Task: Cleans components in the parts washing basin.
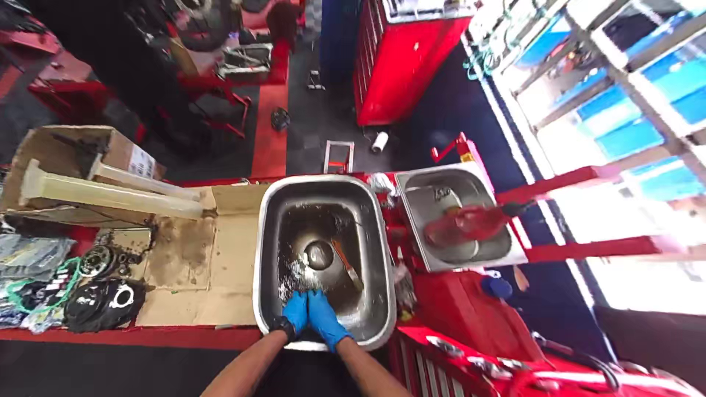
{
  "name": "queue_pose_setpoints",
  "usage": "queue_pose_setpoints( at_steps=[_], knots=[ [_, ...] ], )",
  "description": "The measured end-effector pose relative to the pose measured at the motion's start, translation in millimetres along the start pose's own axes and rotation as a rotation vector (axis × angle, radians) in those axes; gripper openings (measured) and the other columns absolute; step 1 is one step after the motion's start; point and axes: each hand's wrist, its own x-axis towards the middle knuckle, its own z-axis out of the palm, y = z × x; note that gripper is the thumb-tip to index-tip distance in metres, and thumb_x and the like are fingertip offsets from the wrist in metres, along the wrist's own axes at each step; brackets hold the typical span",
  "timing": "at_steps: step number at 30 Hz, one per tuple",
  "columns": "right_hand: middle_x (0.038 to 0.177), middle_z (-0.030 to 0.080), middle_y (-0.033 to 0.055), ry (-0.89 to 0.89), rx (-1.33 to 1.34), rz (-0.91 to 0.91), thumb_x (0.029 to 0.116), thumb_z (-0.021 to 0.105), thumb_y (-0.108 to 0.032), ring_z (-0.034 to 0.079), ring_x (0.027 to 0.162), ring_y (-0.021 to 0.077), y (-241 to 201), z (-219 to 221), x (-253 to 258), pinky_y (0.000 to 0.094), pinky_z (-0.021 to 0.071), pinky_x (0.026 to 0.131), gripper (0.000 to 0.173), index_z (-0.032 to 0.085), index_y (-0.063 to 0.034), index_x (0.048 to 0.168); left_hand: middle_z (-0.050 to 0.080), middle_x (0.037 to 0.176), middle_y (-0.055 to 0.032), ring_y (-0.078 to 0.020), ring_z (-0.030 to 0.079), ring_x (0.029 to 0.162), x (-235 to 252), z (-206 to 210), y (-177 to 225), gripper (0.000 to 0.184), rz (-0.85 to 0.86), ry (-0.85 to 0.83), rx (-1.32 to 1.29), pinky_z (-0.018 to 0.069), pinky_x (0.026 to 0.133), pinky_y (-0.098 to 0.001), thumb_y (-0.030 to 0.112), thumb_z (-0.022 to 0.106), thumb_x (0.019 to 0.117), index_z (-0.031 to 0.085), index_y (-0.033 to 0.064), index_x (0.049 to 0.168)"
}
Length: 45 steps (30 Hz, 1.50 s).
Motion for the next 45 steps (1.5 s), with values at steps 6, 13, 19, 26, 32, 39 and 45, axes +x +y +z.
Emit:
queue_pose_setpoints(
  at_steps=[6, 13, 19, 26, 32, 39, 45],
  knots=[
    [0.144, 0.047, 0.0312, -0.098, 0.005, 0.113, 0.0742, 0.087, -0.016, 0.06, 0.12, 0.0471, 40.4, -35.0, -16.7, 0.0614, 0.054, 0.094, 0.081, 0.05, -0.0017, 0.145, 0.047, 0.146, -0.0307, -0.0457, 0.062, 0.119, 172.2, 98.1, -145.4, 0.089, 0.081, 0.23, -0.014, 0.0555, 0.094, -0.0612, 0.025, 0.088, 0.0747, 0.046, 0.0058, 0.151],
    [0.147, 0.045, 0.0295, -0.166, 0.107, 0.12, 0.0757, 0.087, -0.017, 0.06, 0.12, 0.0444, 11.3, -10.9, -4.5, 0.0584, 0.0545, 0.095, 0.082, 0.046, -0.0009, 0.146, 0.044, 0.151, -0.0291, -0.0453, 0.056, 0.129, 189.3, 96.6, -132.5, 0.098, 0.072, 0.035, -0.115, 0.0501, 0.102, -0.0615, 0.02, 0.091, 0.0729, 0.039, 0.0086, 0.155],
    [0.148, 0.046, 0.0264, -0.041, 0.134, 0.133, 0.0738, 0.088, -0.018, 0.058, 0.124, 0.0436, 38.0, -39.9, 10.3, 0.0584, 0.0534, 0.098, 0.083, 0.051, -0.01, 0.147, 0.042, 0.152, -0.0288, -0.0479, 0.049, 0.134, 209.5, 35.2, -144.3, 0.085, 0.172, 0.265, -0.008, 0.0467, 0.107, -0.0607, 0.026, 0.084, 0.0795, 0.045, 0.0098, 0.153],
    [0.151, 0.041, 0.0289, -0.099, -0.006, 0.222, 0.0798, 0.079, -0.007, 0.058, 0.123, 0.047, -12.5, 6.6, -2.7, 0.0583, 0.0566, 0.091, 0.08, 0.043, -0.0014, 0.151, 0.039, 0.153, -0.0304, -0.0531, 0.048, 0.132, 189.4, 93.4, -132.7, 0.083, 0.205, 0.086, 0.133, 0.0516, 0.098, -0.064, 0.014, 0.083, 0.081, 0.043, 0.0072, 0.153],
    [0.151, 0.043, 0.0285, 0.019, 0.042, 0.252, 0.1026, 0.046, -0.004, 0.062, 0.119, 0.0445, -43.7, 6.4, 19.1, 0.0536, 0.0579, 0.09, 0.046, 0.048, -0.0033, 0.148, 0.033, 0.155, -0.0348, -0.0548, 0.05, 0.129, 203.7, 73.2, -126.7, 0.055, 0.096, 0.208, 0.017, 0.0519, 0.099, -0.0615, 0.003, 0.054, 0.0982, 0.043, 0.0055, 0.153],
    [0.15, 0.043, 0.0296, 0.029, -0.005, 0.29, 0.103, 0.046, -0.006, 0.06, 0.12, 0.0454, -29.5, 5.4, 14.3, 0.0543, 0.0573, 0.091, 0.049, 0.045, -0.0047, 0.152, 0.033, 0.157, -0.031, -0.0508, 0.053, 0.129, 197.4, 80.8, -110.7, 0.056, 0.088, 0.142, -0.058, 0.0529, 0.099, -0.0595, 0.007, 0.054, 0.0996, 0.042, 0.009, 0.155],
    [0.146, 0.047, 0.0303, 0.04, 0.018, 0.303, 0.0897, 0.068, -0.007, 0.064, 0.114, 0.0454, 2.5, -9.4, -1.9, 0.0577, 0.0572, 0.09, 0.063, 0.047, -0.0034, 0.149, 0.035, 0.156, -0.0312, -0.0497, 0.056, 0.125, 197.2, 98.4, -99.0, 0.064, 0.147, 0.109, -0.113, 0.0548, 0.096, -0.0591, 0.008, 0.066, 0.0919, 0.045, 0.0101, 0.153]
  ],
)
